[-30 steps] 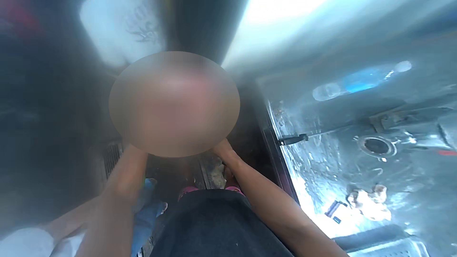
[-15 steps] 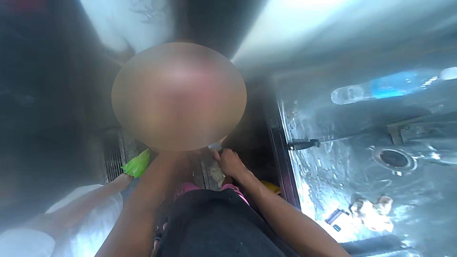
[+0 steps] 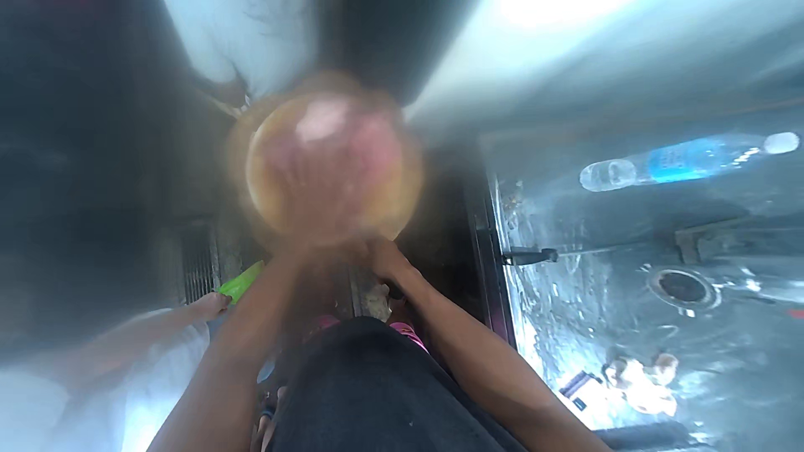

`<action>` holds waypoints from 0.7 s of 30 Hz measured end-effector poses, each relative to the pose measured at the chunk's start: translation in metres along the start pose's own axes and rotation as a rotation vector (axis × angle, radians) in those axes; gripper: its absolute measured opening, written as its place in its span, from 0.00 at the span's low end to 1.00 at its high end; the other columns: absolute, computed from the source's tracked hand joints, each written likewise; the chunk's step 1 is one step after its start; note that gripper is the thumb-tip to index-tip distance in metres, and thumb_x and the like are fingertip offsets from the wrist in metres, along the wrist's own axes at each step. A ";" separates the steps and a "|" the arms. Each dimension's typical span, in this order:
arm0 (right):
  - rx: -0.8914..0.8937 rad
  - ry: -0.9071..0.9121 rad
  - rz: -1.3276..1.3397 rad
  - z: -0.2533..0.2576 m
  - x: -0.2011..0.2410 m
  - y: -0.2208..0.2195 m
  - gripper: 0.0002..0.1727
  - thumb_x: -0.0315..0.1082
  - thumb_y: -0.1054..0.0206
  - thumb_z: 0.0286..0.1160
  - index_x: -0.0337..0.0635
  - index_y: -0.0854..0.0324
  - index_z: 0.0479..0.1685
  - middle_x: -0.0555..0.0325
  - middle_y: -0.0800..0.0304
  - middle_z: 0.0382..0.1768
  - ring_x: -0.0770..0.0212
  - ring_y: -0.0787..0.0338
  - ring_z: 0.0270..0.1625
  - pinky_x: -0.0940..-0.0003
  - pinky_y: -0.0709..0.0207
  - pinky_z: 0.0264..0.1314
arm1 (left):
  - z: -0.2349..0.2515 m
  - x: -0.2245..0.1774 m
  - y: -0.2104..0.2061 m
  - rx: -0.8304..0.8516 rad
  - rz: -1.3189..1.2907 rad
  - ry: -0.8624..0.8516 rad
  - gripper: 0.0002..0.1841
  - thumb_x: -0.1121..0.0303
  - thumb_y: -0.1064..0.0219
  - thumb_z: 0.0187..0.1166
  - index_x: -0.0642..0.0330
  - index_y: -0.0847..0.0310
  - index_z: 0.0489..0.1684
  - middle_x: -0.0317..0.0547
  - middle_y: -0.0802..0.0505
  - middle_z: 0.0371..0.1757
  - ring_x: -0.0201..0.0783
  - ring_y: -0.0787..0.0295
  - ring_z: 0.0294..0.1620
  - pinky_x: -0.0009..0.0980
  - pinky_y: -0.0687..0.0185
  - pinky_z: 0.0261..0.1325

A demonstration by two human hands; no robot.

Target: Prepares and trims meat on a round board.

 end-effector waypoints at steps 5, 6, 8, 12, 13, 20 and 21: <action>0.018 -0.026 0.005 -0.001 -0.011 -0.004 0.37 0.64 0.57 0.91 0.37 0.17 0.50 0.44 0.13 0.38 0.49 0.10 0.40 0.48 0.16 0.47 | 0.019 0.033 -0.066 -0.175 0.279 -0.105 0.40 0.32 0.67 0.86 0.34 0.64 0.99 0.48 0.64 0.99 0.61 0.78 0.98 0.71 0.79 0.91; 0.019 -0.029 0.003 -0.005 -0.016 -0.005 0.36 0.65 0.56 0.91 0.39 0.18 0.53 0.44 0.12 0.40 0.48 0.09 0.43 0.46 0.16 0.50 | 0.019 0.032 -0.065 -0.155 0.275 -0.095 0.40 0.33 0.66 0.87 0.34 0.66 0.99 0.47 0.65 0.99 0.61 0.79 0.98 0.72 0.79 0.90; 0.012 -0.047 -0.020 -0.017 -0.030 -0.015 0.39 0.67 0.57 0.89 0.38 0.17 0.48 0.44 0.13 0.38 0.47 0.09 0.42 0.44 0.17 0.47 | 0.020 0.034 -0.066 -0.146 0.264 -0.084 0.39 0.34 0.66 0.87 0.33 0.67 0.99 0.45 0.67 0.99 0.60 0.81 0.98 0.74 0.80 0.90; 0.039 -0.107 -0.023 -0.043 -0.057 -0.040 0.41 0.71 0.57 0.87 0.37 0.18 0.45 0.44 0.12 0.37 0.46 0.08 0.43 0.43 0.16 0.49 | 0.022 0.036 -0.067 -0.152 0.268 -0.117 0.40 0.33 0.68 0.86 0.33 0.67 0.99 0.45 0.67 0.99 0.60 0.81 0.98 0.74 0.79 0.89; 0.047 -0.115 -0.022 -0.044 -0.058 -0.043 0.41 0.71 0.57 0.86 0.38 0.19 0.43 0.45 0.13 0.35 0.48 0.09 0.40 0.45 0.16 0.47 | 0.022 0.036 -0.067 -0.137 0.270 -0.116 0.41 0.32 0.68 0.86 0.34 0.69 0.99 0.44 0.68 0.99 0.60 0.82 0.97 0.74 0.80 0.89; 0.056 -0.059 -0.029 -0.014 -0.011 -0.024 0.39 0.68 0.58 0.89 0.39 0.18 0.42 0.47 0.15 0.34 0.49 0.11 0.39 0.46 0.18 0.45 | 0.024 0.035 -0.066 -0.145 0.293 -0.129 0.39 0.34 0.69 0.87 0.32 0.67 0.99 0.43 0.67 0.99 0.60 0.83 0.97 0.73 0.83 0.90; 0.061 -0.043 -0.036 -0.008 -0.001 -0.021 0.39 0.68 0.58 0.89 0.39 0.18 0.44 0.47 0.15 0.35 0.50 0.11 0.39 0.47 0.18 0.45 | 0.025 0.035 -0.066 -0.143 0.292 -0.127 0.39 0.34 0.69 0.87 0.33 0.66 0.99 0.43 0.67 0.99 0.61 0.82 0.97 0.74 0.83 0.89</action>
Point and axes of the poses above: each hand's wrist, its own z-axis towards the middle knuckle, its own y-axis out of the back of the hand, x = y × z, the point moved 5 cm from there along z, towards the middle knuckle
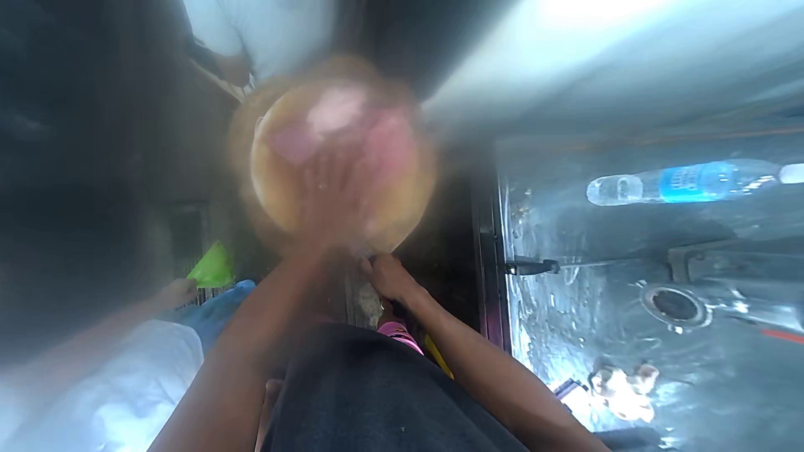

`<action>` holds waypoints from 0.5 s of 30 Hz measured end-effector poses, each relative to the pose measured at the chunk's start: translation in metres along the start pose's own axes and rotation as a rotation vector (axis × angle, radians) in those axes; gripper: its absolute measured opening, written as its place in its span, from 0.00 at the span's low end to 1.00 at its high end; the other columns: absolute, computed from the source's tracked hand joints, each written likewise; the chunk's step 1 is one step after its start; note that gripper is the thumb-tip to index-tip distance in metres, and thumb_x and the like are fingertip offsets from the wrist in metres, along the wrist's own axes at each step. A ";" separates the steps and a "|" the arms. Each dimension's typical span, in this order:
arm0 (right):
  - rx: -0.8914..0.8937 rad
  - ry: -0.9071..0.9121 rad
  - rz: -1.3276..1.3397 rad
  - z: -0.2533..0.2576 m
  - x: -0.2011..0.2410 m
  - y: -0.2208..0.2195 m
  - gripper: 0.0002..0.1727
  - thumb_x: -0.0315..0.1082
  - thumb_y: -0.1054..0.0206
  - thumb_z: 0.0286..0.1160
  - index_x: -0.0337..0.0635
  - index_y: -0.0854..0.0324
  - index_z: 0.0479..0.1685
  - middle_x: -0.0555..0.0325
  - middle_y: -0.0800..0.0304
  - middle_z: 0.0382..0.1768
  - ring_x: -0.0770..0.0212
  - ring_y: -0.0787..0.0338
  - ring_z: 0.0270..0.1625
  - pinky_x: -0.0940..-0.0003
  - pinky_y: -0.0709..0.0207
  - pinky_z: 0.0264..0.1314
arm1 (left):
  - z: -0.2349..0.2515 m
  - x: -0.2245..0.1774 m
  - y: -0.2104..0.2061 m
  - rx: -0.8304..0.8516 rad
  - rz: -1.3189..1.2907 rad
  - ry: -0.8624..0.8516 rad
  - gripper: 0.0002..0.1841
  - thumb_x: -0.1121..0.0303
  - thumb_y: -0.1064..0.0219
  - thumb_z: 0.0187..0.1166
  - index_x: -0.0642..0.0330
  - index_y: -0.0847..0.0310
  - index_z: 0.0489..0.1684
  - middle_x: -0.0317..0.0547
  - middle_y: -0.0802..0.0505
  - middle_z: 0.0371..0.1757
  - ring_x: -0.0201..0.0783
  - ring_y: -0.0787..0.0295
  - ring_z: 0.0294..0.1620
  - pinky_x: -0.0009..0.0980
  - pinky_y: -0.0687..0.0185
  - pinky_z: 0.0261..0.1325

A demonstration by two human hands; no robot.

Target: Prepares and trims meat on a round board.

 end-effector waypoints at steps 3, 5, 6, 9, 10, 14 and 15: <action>0.021 0.033 -0.025 0.015 0.023 0.005 0.38 0.67 0.57 0.90 0.38 0.19 0.53 0.46 0.14 0.37 0.53 0.11 0.33 0.52 0.15 0.41 | -0.002 -0.002 0.004 0.021 0.002 0.015 0.39 0.34 0.69 0.86 0.32 0.67 0.99 0.43 0.67 0.99 0.61 0.82 0.97 0.76 0.82 0.88; 0.017 0.047 -0.012 0.018 0.027 0.004 0.38 0.66 0.57 0.90 0.37 0.19 0.52 0.46 0.15 0.35 0.54 0.12 0.28 0.54 0.14 0.37 | -0.003 -0.004 0.005 0.014 0.013 0.014 0.39 0.34 0.68 0.87 0.33 0.66 0.99 0.44 0.65 0.99 0.60 0.80 0.98 0.76 0.81 0.88; 0.018 0.051 -0.006 0.016 0.025 0.002 0.38 0.66 0.57 0.90 0.37 0.19 0.53 0.46 0.15 0.35 0.54 0.12 0.29 0.54 0.14 0.37 | -0.004 -0.004 0.005 0.017 0.014 0.013 0.39 0.34 0.68 0.87 0.33 0.67 0.99 0.44 0.65 0.99 0.60 0.80 0.98 0.76 0.82 0.88; 0.020 0.054 -0.037 0.002 0.006 -0.007 0.40 0.67 0.57 0.90 0.35 0.17 0.50 0.41 0.12 0.41 0.47 0.08 0.44 0.44 0.16 0.50 | -0.007 -0.001 0.003 0.018 0.026 0.026 0.40 0.33 0.71 0.87 0.34 0.69 0.99 0.45 0.66 0.99 0.60 0.80 0.98 0.75 0.83 0.88; 0.021 0.047 -0.045 -0.004 -0.002 -0.011 0.40 0.67 0.57 0.89 0.35 0.17 0.49 0.41 0.12 0.42 0.45 0.08 0.46 0.42 0.17 0.52 | -0.007 -0.001 0.004 0.016 0.028 0.032 0.40 0.33 0.72 0.86 0.34 0.69 0.99 0.45 0.65 0.99 0.60 0.80 0.98 0.74 0.83 0.89; 0.038 -0.013 -0.037 -0.026 -0.034 -0.034 0.42 0.71 0.57 0.86 0.37 0.18 0.41 0.45 0.13 0.36 0.48 0.09 0.39 0.45 0.16 0.45 | -0.008 0.000 0.003 -0.010 0.011 0.043 0.40 0.33 0.71 0.86 0.34 0.67 0.99 0.45 0.65 0.99 0.59 0.80 0.98 0.73 0.84 0.90; 0.040 -0.021 -0.027 -0.031 -0.040 -0.040 0.42 0.71 0.56 0.86 0.36 0.18 0.41 0.44 0.13 0.36 0.47 0.09 0.41 0.44 0.16 0.46 | -0.007 0.000 0.003 -0.009 0.011 0.049 0.40 0.32 0.71 0.86 0.35 0.67 0.99 0.44 0.65 0.99 0.59 0.81 0.98 0.72 0.84 0.90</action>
Point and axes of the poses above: each hand's wrist, its own z-axis towards the middle knuckle, its own y-axis out of the back of the hand, x = y × z, the point moved 5 cm from there along z, towards the middle knuckle
